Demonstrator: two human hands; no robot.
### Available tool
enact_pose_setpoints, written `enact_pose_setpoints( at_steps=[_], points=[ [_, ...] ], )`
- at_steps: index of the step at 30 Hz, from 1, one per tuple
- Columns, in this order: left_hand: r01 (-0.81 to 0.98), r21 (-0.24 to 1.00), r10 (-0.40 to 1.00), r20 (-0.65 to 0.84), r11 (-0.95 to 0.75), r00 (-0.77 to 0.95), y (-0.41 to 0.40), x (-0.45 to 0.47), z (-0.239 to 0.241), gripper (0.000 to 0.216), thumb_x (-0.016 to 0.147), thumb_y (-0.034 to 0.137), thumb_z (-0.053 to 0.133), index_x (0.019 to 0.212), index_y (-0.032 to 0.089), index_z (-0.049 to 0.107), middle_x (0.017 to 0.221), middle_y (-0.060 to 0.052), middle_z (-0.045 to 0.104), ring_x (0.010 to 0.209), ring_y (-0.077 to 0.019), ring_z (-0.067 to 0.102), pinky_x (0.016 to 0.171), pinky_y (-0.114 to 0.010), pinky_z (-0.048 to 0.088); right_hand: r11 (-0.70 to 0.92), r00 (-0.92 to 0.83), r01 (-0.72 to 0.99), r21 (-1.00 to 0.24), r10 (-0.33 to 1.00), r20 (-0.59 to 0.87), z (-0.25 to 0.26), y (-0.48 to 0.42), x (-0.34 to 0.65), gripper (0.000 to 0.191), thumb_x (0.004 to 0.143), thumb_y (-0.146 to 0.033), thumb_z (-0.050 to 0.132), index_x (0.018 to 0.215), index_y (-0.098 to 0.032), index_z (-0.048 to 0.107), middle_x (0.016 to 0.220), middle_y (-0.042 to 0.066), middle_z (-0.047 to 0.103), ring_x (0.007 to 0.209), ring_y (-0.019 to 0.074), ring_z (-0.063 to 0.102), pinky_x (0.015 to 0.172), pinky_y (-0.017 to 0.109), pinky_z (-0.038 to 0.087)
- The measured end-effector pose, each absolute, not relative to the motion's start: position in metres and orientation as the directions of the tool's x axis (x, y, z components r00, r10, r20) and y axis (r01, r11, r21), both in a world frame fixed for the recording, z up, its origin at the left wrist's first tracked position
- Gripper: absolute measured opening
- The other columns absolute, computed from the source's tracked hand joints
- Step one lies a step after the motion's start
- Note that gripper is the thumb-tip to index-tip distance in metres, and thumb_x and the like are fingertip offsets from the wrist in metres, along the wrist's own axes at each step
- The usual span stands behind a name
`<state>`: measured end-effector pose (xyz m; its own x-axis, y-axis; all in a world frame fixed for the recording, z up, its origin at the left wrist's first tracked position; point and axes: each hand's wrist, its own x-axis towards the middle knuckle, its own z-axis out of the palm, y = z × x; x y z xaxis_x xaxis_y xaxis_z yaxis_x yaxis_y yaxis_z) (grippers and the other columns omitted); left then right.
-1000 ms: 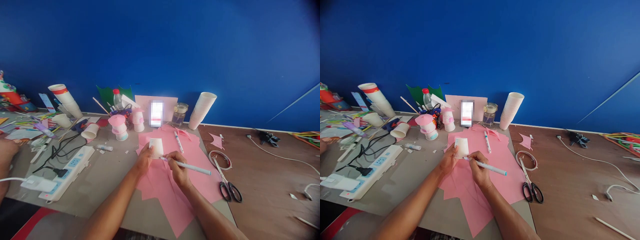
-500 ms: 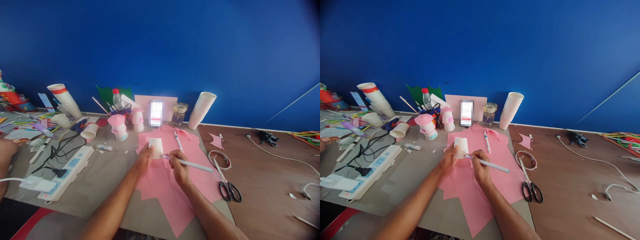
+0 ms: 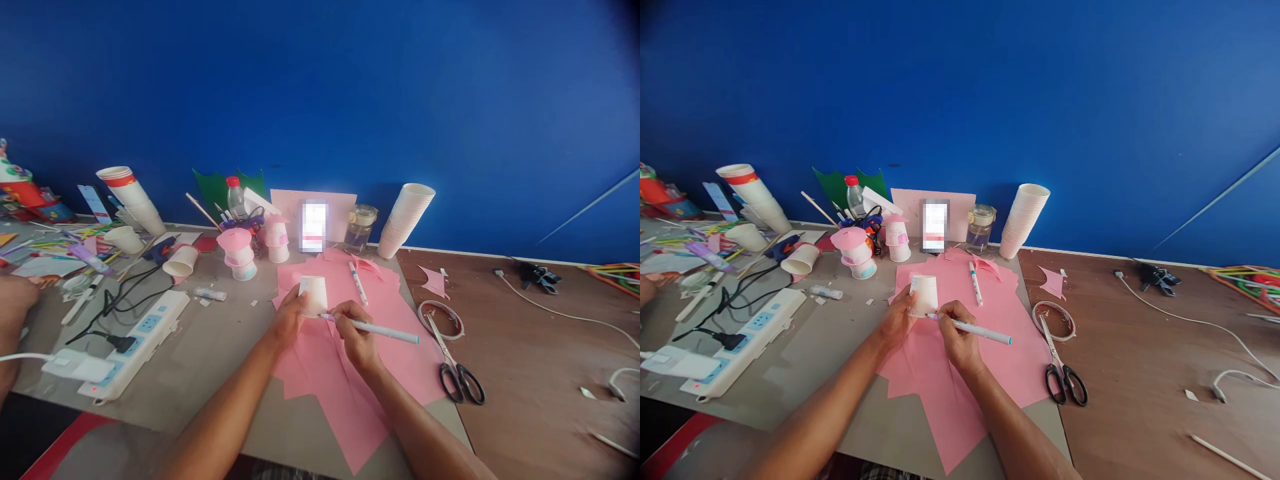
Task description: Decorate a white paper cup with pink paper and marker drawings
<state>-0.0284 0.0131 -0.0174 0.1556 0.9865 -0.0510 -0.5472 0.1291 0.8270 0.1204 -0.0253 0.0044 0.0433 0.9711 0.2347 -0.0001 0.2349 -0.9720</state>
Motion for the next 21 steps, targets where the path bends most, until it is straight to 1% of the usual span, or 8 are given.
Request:
enact_pose_setpoints(
  at_steps=[3, 7, 12, 15, 19, 21],
  points=[
    [-0.547, 0.828, 0.987, -0.049, 0.126, 0.152, 0.0122, -0.0279, -0.0152, 0.033, 0.074, 0.040, 0.074, 0.097, 0.016, 0.067, 0.078, -0.001, 0.060, 0.070, -0.0130, 0.054, 0.063, -0.025, 0.042, 0.213, 0.017, 0.000, -0.977, 0.977, 0.213, 0.0053, -0.0249, 0.1205, 0.012, 0.074, -0.025, 0.053, 0.063, -0.020, 0.055, 0.054, -0.003, 0.049, 0.048, 0.0112, 0.038, 0.046, 0.025, 0.032],
    [-0.559, 0.820, 0.988, -0.045, 0.123, 0.151, 0.0116, -0.0270, -0.0134, 0.032, 0.075, 0.040, 0.074, 0.094, 0.016, 0.067, 0.078, -0.001, 0.062, 0.070, -0.0132, 0.055, 0.063, -0.025, 0.044, 0.228, 0.046, -0.061, -0.972, 0.973, 0.226, 0.0026, -0.0239, 0.1216, 0.015, 0.077, -0.028, 0.053, 0.063, -0.021, 0.054, 0.047, -0.006, 0.041, 0.046, 0.0108, 0.034, 0.047, 0.025, 0.032],
    [-0.574, 0.809, 0.987, -0.044, 0.126, 0.155, 0.0121, -0.0271, -0.0151, 0.031, 0.075, 0.040, 0.074, 0.094, 0.017, 0.067, 0.079, -0.001, 0.062, 0.070, -0.0122, 0.056, 0.065, -0.024, 0.044, 0.243, 0.059, -0.092, -0.966, 0.970, 0.238, 0.0008, -0.0231, 0.1230, 0.015, 0.078, -0.028, 0.054, 0.064, -0.022, 0.054, 0.045, -0.008, 0.038, 0.046, 0.0113, 0.035, 0.054, 0.028, 0.039],
    [-0.568, 0.812, 0.985, -0.051, 0.136, 0.162, 0.0122, -0.0278, -0.0156, 0.031, 0.076, 0.040, 0.073, 0.095, 0.016, 0.067, 0.080, -0.001, 0.062, 0.070, -0.0124, 0.056, 0.065, -0.025, 0.044, 0.241, 0.049, -0.071, -0.968, 0.970, 0.238, 0.0029, -0.0238, 0.1229, 0.014, 0.077, -0.026, 0.054, 0.063, -0.022, 0.054, 0.046, -0.007, 0.039, 0.046, 0.0114, 0.036, 0.055, 0.029, 0.040],
    [-0.559, 0.818, 0.985, -0.053, 0.137, 0.164, 0.0122, -0.0282, -0.0154, 0.031, 0.076, 0.040, 0.072, 0.095, 0.016, 0.066, 0.080, -0.002, 0.063, 0.071, -0.0141, 0.056, 0.066, -0.026, 0.043, 0.226, 0.024, -0.023, -0.974, 0.974, 0.225, 0.0050, -0.0249, 0.1221, 0.013, 0.075, -0.026, 0.054, 0.064, -0.021, 0.054, 0.052, -0.004, 0.048, 0.047, 0.0115, 0.037, 0.048, 0.027, 0.034],
    [-0.562, 0.816, 0.986, -0.050, 0.133, 0.161, 0.0123, -0.0282, -0.0151, 0.031, 0.076, 0.040, 0.072, 0.094, 0.016, 0.066, 0.080, -0.002, 0.063, 0.073, -0.0145, 0.057, 0.067, -0.027, 0.043, 0.235, 0.040, -0.005, -0.972, 0.971, 0.234, 0.0045, -0.0249, 0.1219, 0.013, 0.075, -0.027, 0.054, 0.064, -0.021, 0.054, 0.053, -0.004, 0.048, 0.047, 0.0115, 0.037, 0.047, 0.026, 0.031]
  ],
)
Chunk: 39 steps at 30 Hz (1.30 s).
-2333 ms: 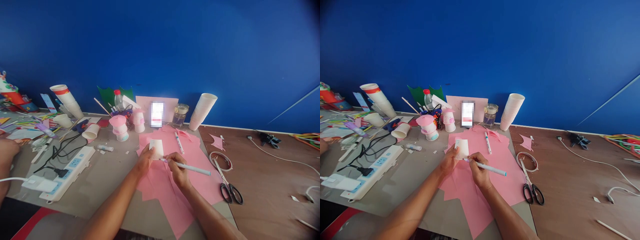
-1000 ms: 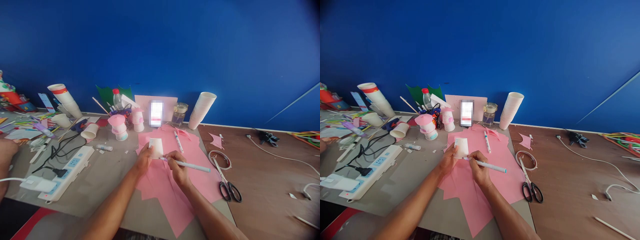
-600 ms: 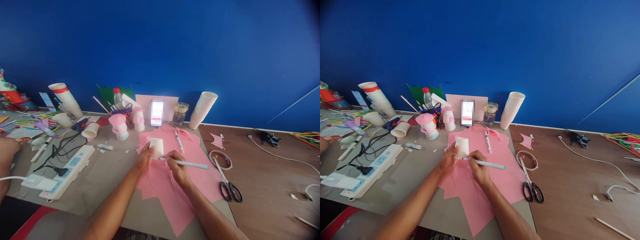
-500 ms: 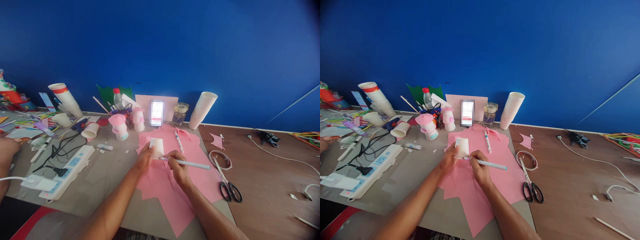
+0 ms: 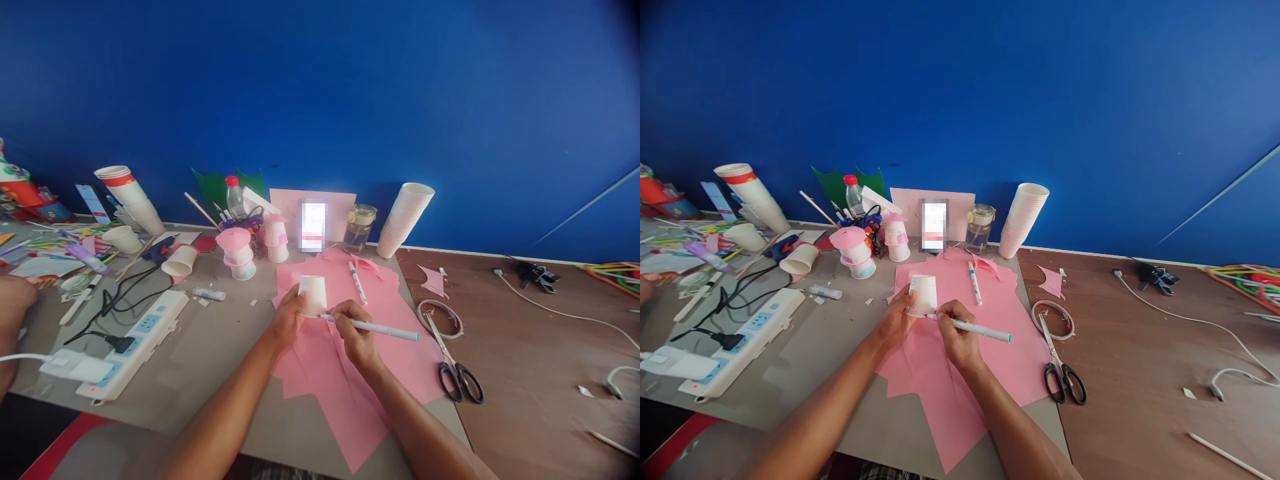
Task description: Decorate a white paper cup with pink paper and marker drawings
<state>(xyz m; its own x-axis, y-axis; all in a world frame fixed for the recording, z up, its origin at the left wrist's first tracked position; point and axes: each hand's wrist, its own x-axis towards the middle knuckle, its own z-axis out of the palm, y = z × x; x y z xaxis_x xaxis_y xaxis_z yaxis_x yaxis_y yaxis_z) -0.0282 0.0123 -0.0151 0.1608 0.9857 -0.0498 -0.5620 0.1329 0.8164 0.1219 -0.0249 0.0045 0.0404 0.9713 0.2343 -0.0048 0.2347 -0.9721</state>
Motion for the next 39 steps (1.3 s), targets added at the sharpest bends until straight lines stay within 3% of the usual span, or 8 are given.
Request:
enact_pose_setpoints(
  at_steps=[5, 10, 17, 24, 27, 32, 39],
  points=[
    [-0.591, 0.796, 0.987, -0.052, 0.133, 0.152, 0.012, -0.028, -0.014, 0.030, 0.076, 0.040, 0.073, 0.093, 0.016, 0.066, 0.081, -0.001, 0.062, 0.074, -0.0126, 0.056, 0.068, -0.024, 0.044, 0.261, 0.155, -0.074, -0.962, 0.956, 0.247, -0.002, -0.024, 0.123, 0.016, 0.079, -0.027, 0.052, 0.064, -0.022, 0.052, 0.048, -0.007, 0.039, 0.047, 0.0116, 0.035, 0.051, 0.028, 0.036],
    [-0.591, 0.794, 0.985, -0.050, 0.139, 0.164, 0.013, -0.029, -0.014, 0.031, 0.075, 0.042, 0.074, 0.090, 0.016, 0.066, 0.080, -0.001, 0.061, 0.071, -0.0120, 0.055, 0.066, -0.024, 0.044, 0.275, 0.102, -0.140, -0.951, 0.960, 0.262, -0.008, -0.023, 0.123, 0.016, 0.081, -0.027, 0.054, 0.065, -0.023, 0.054, 0.048, -0.008, 0.038, 0.048, 0.0121, 0.037, 0.063, 0.032, 0.044],
    [-0.584, 0.801, 0.985, -0.044, 0.135, 0.168, 0.014, -0.029, -0.016, 0.029, 0.076, 0.041, 0.073, 0.089, 0.016, 0.066, 0.078, 0.000, 0.060, 0.071, -0.0118, 0.054, 0.066, -0.024, 0.044, 0.261, 0.073, -0.096, -0.961, 0.964, 0.254, -0.005, -0.023, 0.123, 0.015, 0.080, -0.026, 0.054, 0.065, -0.022, 0.055, 0.048, -0.007, 0.041, 0.052, 0.0139, 0.045, 0.065, 0.033, 0.046],
    [-0.574, 0.808, 0.984, -0.045, 0.136, 0.170, 0.012, -0.030, -0.015, 0.026, 0.077, 0.039, 0.073, 0.085, 0.016, 0.064, 0.075, -0.001, 0.060, 0.071, -0.0131, 0.055, 0.066, -0.025, 0.044, 0.263, 0.033, -0.023, -0.964, 0.964, 0.262, 0.001, -0.025, 0.122, 0.013, 0.077, -0.026, 0.054, 0.066, -0.020, 0.057, 0.056, -0.002, 0.054, 0.053, 0.0136, 0.047, 0.053, 0.028, 0.040],
    [-0.587, 0.799, 0.986, -0.042, 0.128, 0.159, 0.013, -0.029, -0.017, 0.027, 0.077, 0.038, 0.073, 0.091, 0.015, 0.066, 0.079, -0.002, 0.062, 0.073, -0.0130, 0.055, 0.067, -0.024, 0.044, 0.279, 0.096, -0.012, -0.960, 0.956, 0.277, -0.001, -0.024, 0.121, 0.013, 0.077, -0.026, 0.055, 0.065, -0.020, 0.056, 0.052, -0.004, 0.049, 0.049, 0.0115, 0.040, 0.050, 0.027, 0.036],
    [-0.595, 0.793, 0.982, -0.022, 0.131, 0.186, 0.016, -0.030, -0.022, 0.029, 0.079, 0.039, 0.071, 0.097, 0.016, 0.068, 0.087, -0.003, 0.066, 0.076, -0.0122, 0.057, 0.070, -0.023, 0.044, 0.254, 0.224, -0.197, -0.947, 0.952, 0.209, -0.007, -0.021, 0.121, 0.016, 0.079, -0.026, 0.053, 0.064, -0.021, 0.053, 0.048, -0.007, 0.039, 0.045, 0.0101, 0.035, 0.047, 0.025, 0.032],
    [-0.593, 0.797, 0.981, 0.002, 0.116, 0.195, 0.016, -0.030, -0.020, 0.028, 0.081, 0.042, 0.069, 0.093, 0.017, 0.066, 0.087, -0.004, 0.065, 0.082, -0.0145, 0.059, 0.073, -0.024, 0.046, 0.224, 0.180, -0.274, -0.935, 0.967, 0.179, -0.012, -0.021, 0.120, 0.016, 0.081, -0.027, 0.055, 0.067, -0.022, 0.055, 0.047, -0.008, 0.041, 0.045, 0.0103, 0.038, 0.050, 0.026, 0.037]
  ],
)
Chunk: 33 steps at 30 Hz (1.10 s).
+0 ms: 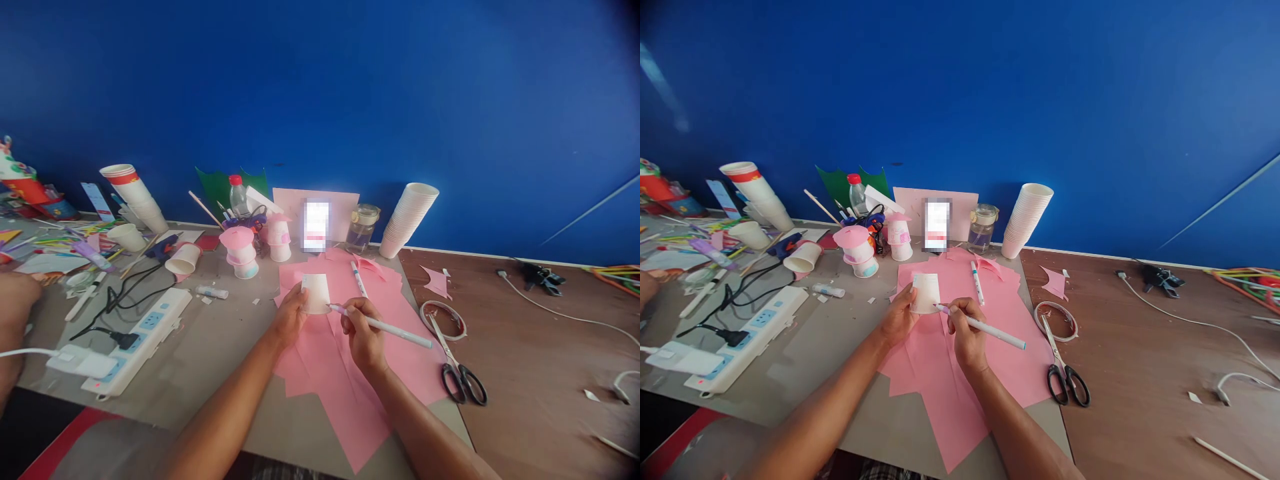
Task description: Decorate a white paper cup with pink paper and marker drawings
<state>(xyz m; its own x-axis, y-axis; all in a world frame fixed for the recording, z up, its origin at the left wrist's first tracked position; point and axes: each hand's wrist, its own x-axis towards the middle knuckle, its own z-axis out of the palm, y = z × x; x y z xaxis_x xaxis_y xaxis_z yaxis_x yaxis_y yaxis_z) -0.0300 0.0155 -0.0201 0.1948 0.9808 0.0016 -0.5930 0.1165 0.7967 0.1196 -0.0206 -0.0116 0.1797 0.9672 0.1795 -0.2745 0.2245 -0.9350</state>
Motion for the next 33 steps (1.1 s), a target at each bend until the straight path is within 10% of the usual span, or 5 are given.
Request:
enact_pose_setpoints(
  at_steps=[33],
  points=[
    [-0.556, 0.820, 0.983, -0.043, 0.137, 0.178, 0.0114, -0.0279, -0.0163, 0.035, 0.076, 0.042, 0.074, 0.099, 0.017, 0.064, 0.091, -0.005, 0.067, 0.089, -0.0195, 0.062, 0.078, -0.030, 0.046, 0.277, 0.116, -0.134, -0.951, 0.958, 0.263, -0.0059, -0.0259, 0.1196, 0.014, 0.082, -0.029, 0.056, 0.070, -0.021, 0.059, 0.050, -0.006, 0.047, 0.047, 0.0113, 0.043, 0.053, 0.028, 0.042]
  ],
)
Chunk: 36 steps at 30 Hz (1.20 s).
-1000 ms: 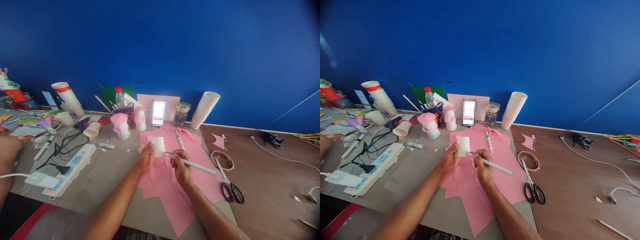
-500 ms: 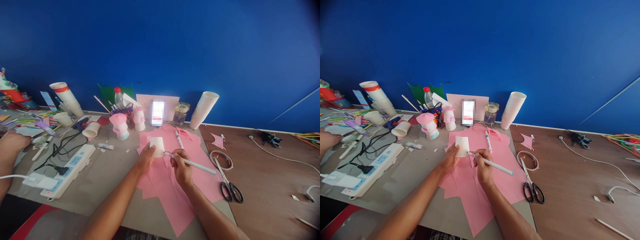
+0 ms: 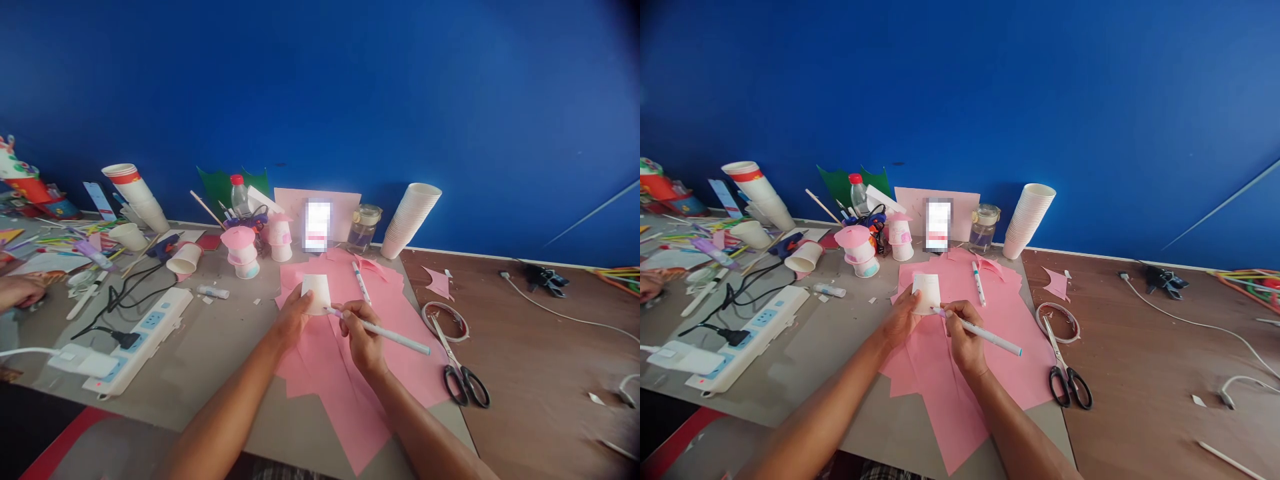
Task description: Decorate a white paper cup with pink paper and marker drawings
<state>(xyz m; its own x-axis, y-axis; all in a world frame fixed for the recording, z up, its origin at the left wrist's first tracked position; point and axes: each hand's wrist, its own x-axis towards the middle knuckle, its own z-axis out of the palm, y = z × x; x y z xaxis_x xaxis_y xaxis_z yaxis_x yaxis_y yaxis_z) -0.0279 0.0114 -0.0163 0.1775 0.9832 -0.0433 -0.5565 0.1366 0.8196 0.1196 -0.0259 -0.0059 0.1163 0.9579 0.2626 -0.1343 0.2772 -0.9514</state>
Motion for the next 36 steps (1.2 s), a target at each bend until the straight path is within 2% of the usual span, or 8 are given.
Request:
enact_pose_setpoints(
  at_steps=[9, 15, 21, 27, 32, 36],
  points=[
    [-0.553, 0.820, 0.978, -0.041, 0.149, 0.203, 0.0110, -0.0278, -0.0146, 0.038, 0.076, 0.044, 0.073, 0.101, 0.018, 0.062, 0.086, -0.007, 0.070, 0.089, -0.0241, 0.067, 0.081, -0.035, 0.047, 0.278, 0.079, -0.121, -0.953, 0.960, 0.270, -0.0047, -0.0261, 0.1207, 0.015, 0.081, -0.029, 0.057, 0.067, -0.022, 0.057, 0.045, -0.008, 0.040, 0.046, 0.0123, 0.040, 0.064, 0.035, 0.049],
    [-0.562, 0.814, 0.979, -0.041, 0.148, 0.198, 0.0106, -0.0267, -0.0145, 0.037, 0.076, 0.042, 0.074, 0.101, 0.018, 0.063, 0.085, -0.007, 0.072, 0.089, -0.0245, 0.068, 0.083, -0.035, 0.046, 0.316, 0.060, -0.048, -0.948, 0.948, 0.313, -0.0052, -0.0266, 0.1199, 0.016, 0.081, -0.029, 0.057, 0.067, -0.023, 0.058, 0.046, -0.008, 0.039, 0.050, 0.0139, 0.045, 0.074, 0.038, 0.050],
    [-0.561, 0.816, 0.983, -0.040, 0.136, 0.181, 0.0090, -0.0269, -0.0120, 0.037, 0.075, 0.041, 0.075, 0.100, 0.017, 0.063, 0.088, -0.006, 0.070, 0.089, -0.0233, 0.066, 0.081, -0.033, 0.046, 0.311, 0.080, -0.020, -0.950, 0.948, 0.309, -0.0028, -0.0276, 0.1185, 0.014, 0.082, -0.028, 0.056, 0.069, -0.023, 0.058, 0.047, -0.007, 0.040, 0.053, 0.0152, 0.047, 0.066, 0.034, 0.049],
    [-0.574, 0.805, 0.981, -0.051, 0.150, 0.186, 0.0097, -0.0263, -0.0106, 0.033, 0.075, 0.040, 0.076, 0.096, 0.018, 0.064, 0.083, -0.004, 0.068, 0.083, -0.0209, 0.066, 0.077, -0.031, 0.045, 0.263, 0.139, -0.185, -0.947, 0.961, 0.240, -0.0080, -0.0239, 0.1191, 0.018, 0.083, -0.029, 0.054, 0.066, -0.023, 0.055, 0.046, -0.009, 0.037, 0.045, 0.0116, 0.038, 0.064, 0.034, 0.048],
    [-0.576, 0.803, 0.981, -0.057, 0.157, 0.188, 0.0099, -0.0267, -0.0092, 0.035, 0.072, 0.042, 0.078, 0.095, 0.017, 0.065, 0.083, -0.005, 0.068, 0.083, -0.0214, 0.066, 0.076, -0.031, 0.045, 0.251, 0.140, -0.168, -0.953, 0.963, 0.229, -0.0098, -0.0228, 0.1196, 0.018, 0.081, -0.031, 0.056, 0.066, -0.022, 0.055, 0.046, -0.008, 0.039, 0.044, 0.0111, 0.037, 0.049, 0.028, 0.039],
    [-0.563, 0.814, 0.984, -0.053, 0.142, 0.171, 0.0106, -0.0277, -0.0123, 0.034, 0.074, 0.042, 0.076, 0.095, 0.017, 0.066, 0.087, -0.005, 0.068, 0.087, -0.0205, 0.064, 0.077, -0.030, 0.045, 0.248, 0.150, -0.141, -0.958, 0.962, 0.227, -0.0090, -0.0232, 0.1197, 0.017, 0.082, -0.030, 0.056, 0.067, -0.022, 0.055, 0.047, -0.008, 0.040, 0.044, 0.0113, 0.039, 0.048, 0.027, 0.038]
  ],
)
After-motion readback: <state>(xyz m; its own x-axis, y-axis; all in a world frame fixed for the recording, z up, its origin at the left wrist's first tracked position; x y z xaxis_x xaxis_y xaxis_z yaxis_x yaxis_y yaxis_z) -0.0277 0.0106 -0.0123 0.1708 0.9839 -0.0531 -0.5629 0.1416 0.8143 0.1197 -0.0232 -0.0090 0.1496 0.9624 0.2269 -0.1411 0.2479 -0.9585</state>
